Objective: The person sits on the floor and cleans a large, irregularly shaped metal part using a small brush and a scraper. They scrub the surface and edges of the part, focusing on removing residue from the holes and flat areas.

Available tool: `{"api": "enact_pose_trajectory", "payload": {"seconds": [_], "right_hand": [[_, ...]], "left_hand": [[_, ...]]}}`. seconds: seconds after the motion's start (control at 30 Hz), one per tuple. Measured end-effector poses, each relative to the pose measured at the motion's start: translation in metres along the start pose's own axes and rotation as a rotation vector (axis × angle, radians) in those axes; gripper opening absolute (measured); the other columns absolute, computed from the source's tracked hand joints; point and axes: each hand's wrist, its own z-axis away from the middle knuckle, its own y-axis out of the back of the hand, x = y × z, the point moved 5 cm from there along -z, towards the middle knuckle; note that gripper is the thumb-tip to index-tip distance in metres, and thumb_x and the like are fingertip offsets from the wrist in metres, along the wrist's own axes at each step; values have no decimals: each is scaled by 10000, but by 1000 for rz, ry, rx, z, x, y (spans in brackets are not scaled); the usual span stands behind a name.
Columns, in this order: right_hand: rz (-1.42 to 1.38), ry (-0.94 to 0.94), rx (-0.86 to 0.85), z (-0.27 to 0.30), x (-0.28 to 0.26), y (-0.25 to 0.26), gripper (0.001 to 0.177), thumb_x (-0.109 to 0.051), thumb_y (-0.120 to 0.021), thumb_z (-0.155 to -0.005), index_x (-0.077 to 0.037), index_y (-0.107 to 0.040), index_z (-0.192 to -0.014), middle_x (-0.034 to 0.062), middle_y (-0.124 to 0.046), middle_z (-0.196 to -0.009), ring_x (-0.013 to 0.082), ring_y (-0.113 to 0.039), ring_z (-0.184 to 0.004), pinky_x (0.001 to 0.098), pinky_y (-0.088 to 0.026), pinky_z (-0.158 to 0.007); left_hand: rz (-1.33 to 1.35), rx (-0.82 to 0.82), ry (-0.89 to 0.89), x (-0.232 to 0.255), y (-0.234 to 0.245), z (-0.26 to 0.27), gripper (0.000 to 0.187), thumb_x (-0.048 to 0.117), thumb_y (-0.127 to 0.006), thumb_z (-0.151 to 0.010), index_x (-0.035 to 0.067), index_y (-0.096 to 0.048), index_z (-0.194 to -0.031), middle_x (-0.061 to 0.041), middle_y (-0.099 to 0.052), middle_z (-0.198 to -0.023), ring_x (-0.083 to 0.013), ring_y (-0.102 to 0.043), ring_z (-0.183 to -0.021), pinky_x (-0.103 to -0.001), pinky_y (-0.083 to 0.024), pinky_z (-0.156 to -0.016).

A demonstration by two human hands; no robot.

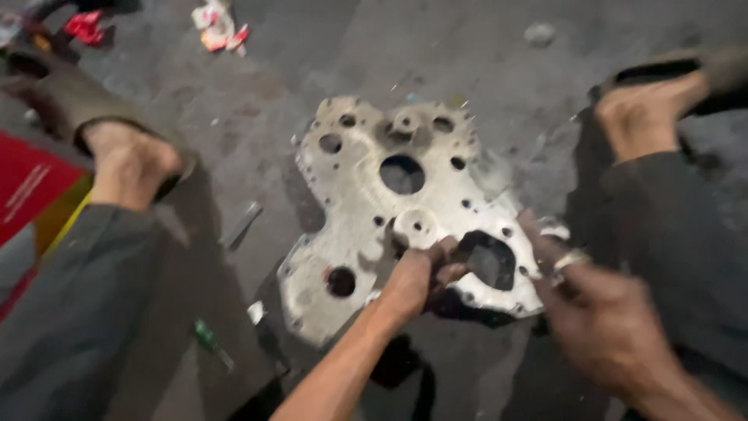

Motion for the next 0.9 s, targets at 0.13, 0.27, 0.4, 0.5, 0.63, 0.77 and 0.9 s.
{"api": "enact_pose_trajectory", "payload": {"seconds": [0.13, 0.27, 0.4, 0.5, 0.63, 0.77, 0.9], "right_hand": [[69, 62, -89, -6, -13, 1, 442, -180, -793, -871, -239, -686, -1296, 153, -692, -677, 176, -631, -590, 387, -533, -584], [-7, -21, 46, -7, 14, 3, 581, -189, -794, -908, -308, -602, -1443, 254, -535, -656, 229, -487, -578, 421, -491, -542], [73, 18, -134, -24, 5, -2, 376, -269, -782, -894, -272, -686, -1258, 93, -670, -667, 140, -605, -595, 361, -540, -584], [45, -133, -169, -18, -1, 11, 602, -268, -760, -909, -429, -566, -1456, 182, -631, -609, 188, -545, -534, 406, -520, -578], [-53, 125, -208, -16, -21, 6, 647, -264, -747, -886, -392, -559, -1491, 101, -615, -585, 99, -545, -501, 349, -503, -535], [-44, 22, -187, -12, -30, 14, 651, -290, -733, -878, -448, -557, -1484, 166, -458, -495, 141, -391, -469, 387, -444, -467], [41, -6, -344, -16, -55, 29, 576, -329, -714, -938, -473, -499, -1453, 138, -485, -511, 157, -399, -480, 367, -445, -509]], "left_hand": [[19, 21, -73, 0, 5, -7, 349, 297, -644, -1006, -18, -678, -1154, -136, -750, -866, -281, -636, -751, -381, -470, -659], [639, 22, 442, -26, -10, -12, 424, 361, -613, -1058, -44, -718, -1130, -149, -717, -824, -227, -369, -534, -392, -300, -506], [-263, 69, -245, 23, 11, -1, 303, 235, -701, -932, -25, -641, -1076, -187, -739, -863, -339, -718, -786, -400, -542, -710], [-280, 118, -228, 26, 3, 3, 280, 229, -729, -928, -29, -654, -1004, -193, -760, -901, -344, -742, -818, -405, -555, -730], [-424, 221, -149, 27, 8, 9, 336, 225, -787, -872, -23, -692, -1078, -228, -732, -826, -373, -723, -758, -433, -545, -673], [-153, 297, -268, 29, 14, 20, 351, 187, -702, -894, -3, -635, -1180, -116, -796, -893, -233, -801, -794, -341, -616, -685], [-321, 305, -68, 27, 16, 21, 434, 189, -778, -836, -11, -617, -1186, -157, -761, -777, -275, -740, -642, -364, -561, -599]]}}
